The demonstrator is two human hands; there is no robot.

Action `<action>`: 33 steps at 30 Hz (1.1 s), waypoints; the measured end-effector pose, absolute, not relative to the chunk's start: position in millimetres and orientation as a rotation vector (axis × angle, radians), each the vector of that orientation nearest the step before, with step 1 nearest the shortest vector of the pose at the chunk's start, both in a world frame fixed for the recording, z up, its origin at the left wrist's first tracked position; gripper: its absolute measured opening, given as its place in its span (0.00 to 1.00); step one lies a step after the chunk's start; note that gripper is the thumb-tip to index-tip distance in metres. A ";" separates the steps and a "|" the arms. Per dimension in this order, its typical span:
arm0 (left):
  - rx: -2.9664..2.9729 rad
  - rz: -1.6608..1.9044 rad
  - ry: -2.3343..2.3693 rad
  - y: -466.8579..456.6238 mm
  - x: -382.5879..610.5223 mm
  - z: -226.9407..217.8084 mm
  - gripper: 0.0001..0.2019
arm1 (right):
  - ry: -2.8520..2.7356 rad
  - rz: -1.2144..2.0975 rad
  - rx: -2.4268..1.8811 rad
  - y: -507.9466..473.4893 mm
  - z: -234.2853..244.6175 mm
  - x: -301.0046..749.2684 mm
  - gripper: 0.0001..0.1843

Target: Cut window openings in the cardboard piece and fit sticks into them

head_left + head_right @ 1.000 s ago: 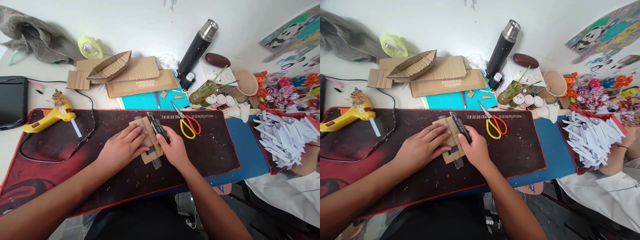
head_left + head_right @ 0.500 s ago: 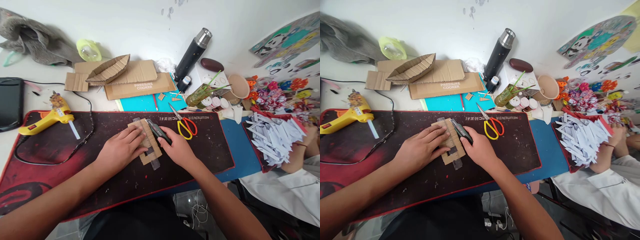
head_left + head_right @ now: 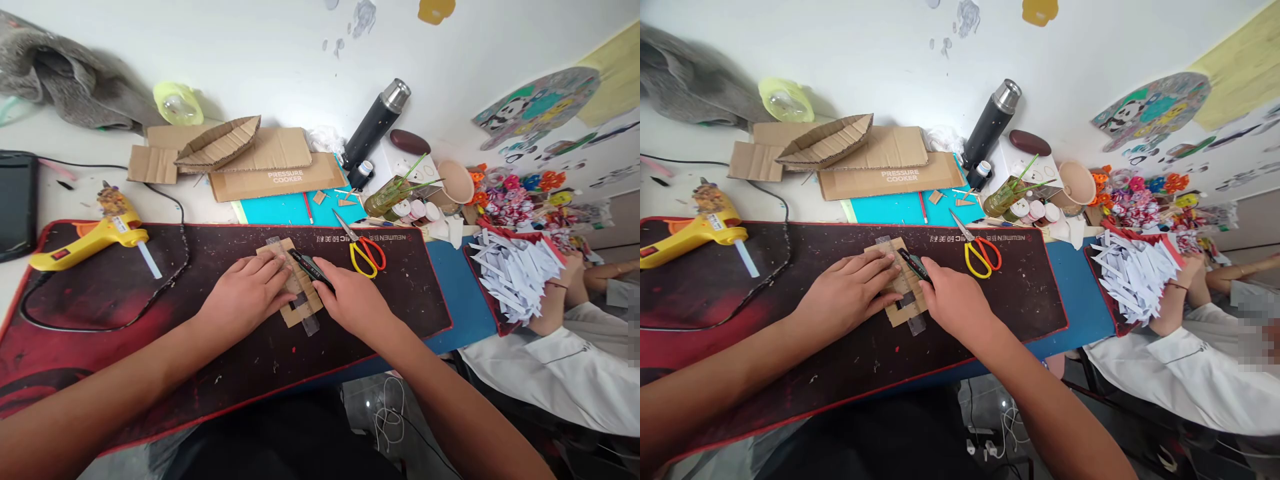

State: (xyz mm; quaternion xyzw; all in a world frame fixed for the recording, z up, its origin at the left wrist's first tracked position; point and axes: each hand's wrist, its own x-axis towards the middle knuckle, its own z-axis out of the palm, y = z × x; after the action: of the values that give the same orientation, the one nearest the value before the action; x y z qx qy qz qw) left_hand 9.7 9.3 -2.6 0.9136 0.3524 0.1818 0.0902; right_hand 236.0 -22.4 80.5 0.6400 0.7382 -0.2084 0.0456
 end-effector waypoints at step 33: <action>2.756 0.530 1.032 10.4 9.6 -1.1 0.21 | 2.039 -0.328 1.637 -4.3 118.9 195.9 0.29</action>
State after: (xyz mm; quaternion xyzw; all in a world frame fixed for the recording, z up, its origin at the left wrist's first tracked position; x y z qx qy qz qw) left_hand 9.6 10.4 -1.1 0.9191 0.3440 0.1766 0.0756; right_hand 195.9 -4.3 118.9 0.6013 0.7490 -0.1206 0.2506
